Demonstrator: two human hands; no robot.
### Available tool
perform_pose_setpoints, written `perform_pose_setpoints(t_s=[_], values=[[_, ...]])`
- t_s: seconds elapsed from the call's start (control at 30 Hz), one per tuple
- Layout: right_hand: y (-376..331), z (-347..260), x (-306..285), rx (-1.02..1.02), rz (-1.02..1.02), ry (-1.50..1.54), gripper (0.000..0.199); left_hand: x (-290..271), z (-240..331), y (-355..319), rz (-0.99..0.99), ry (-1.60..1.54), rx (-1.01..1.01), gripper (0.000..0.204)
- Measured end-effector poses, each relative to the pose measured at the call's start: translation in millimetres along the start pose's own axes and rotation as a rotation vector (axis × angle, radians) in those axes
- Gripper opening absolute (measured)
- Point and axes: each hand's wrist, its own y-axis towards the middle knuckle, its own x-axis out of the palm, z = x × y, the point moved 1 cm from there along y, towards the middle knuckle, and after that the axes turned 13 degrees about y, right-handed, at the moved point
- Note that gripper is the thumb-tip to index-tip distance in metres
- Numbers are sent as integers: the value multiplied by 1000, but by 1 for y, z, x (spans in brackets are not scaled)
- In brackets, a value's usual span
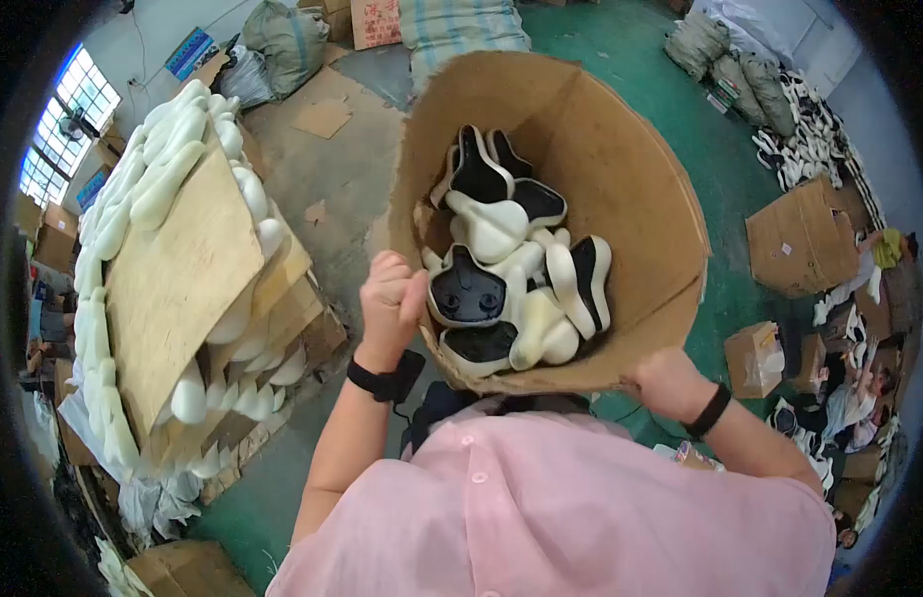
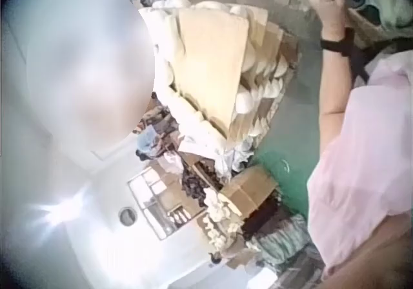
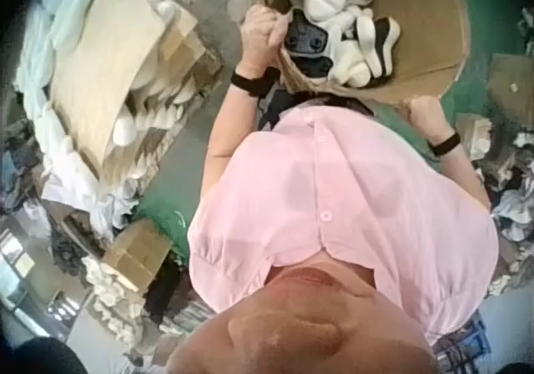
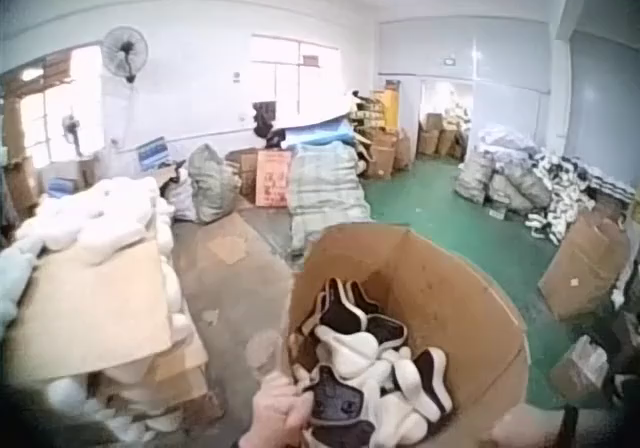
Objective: Organizing and stacking foam bicycle seat cores on a wooden board.
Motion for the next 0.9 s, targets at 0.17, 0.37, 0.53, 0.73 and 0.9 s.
perform_pose_setpoints(t_s=[0.17,0.37,0.53,0.73,0.9], values=[[207,70,-58,-124,0,-44,15,-9,-114,85,40,255,3,25],[419,155,-57,-308,-117,-31,17,34,-252,117,-19,529,-210,21],[558,222,87,-479,-326,122,14,100,-368,65,-439,775,-699,17],[581,219,126,-693,-1013,195,26,176,-421,132,-772,710,-1257,20],[706,268,148,-166,-701,369,21,240,-527,73,-656,214,-1541,23]])
